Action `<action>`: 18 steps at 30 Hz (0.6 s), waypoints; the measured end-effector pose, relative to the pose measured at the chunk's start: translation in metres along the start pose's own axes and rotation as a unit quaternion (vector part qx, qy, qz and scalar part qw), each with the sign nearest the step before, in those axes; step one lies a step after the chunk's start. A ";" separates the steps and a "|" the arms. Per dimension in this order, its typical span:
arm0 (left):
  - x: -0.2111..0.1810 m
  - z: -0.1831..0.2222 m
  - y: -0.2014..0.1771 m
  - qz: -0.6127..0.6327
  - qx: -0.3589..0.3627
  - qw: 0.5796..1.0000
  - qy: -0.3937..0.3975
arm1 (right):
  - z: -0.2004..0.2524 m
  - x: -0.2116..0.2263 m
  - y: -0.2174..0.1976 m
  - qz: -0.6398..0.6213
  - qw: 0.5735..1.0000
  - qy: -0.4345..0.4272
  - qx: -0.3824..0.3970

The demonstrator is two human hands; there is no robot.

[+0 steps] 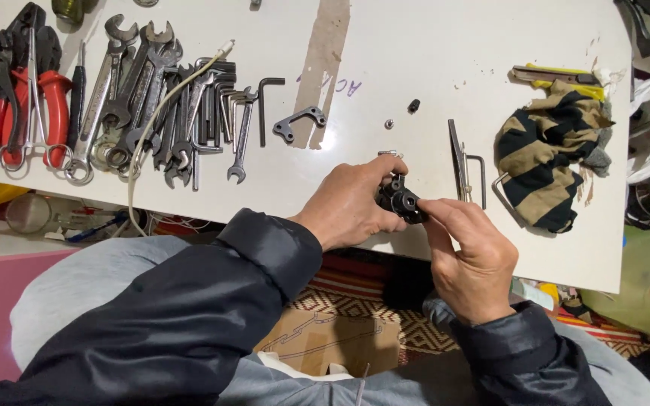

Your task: Repairing and assembling a bicycle disc brake caliper on a workbench using various hand tools.

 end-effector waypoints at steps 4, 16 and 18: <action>0.003 0.002 0.001 0.001 0.002 1.000 0.005 | 0.002 -0.001 0.005 0.007 1.000 0.000 0.004; 0.005 0.004 -0.004 0.033 0.022 0.999 -0.033 | 0.013 -0.011 0.013 0.047 0.999 -0.023 0.013; 0.002 0.005 -0.008 0.079 0.039 0.990 -0.112 | 0.012 -0.012 0.013 0.052 0.998 -0.044 0.005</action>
Point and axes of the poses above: each hand's wrist, its own z-axis away from the middle knuckle, its own y-axis out of the palm, x = y × z, the point moved 3 cm from there along -z, towards the middle knuckle, and after that the axes turned 12 degrees about z, right-handed, at the moved point
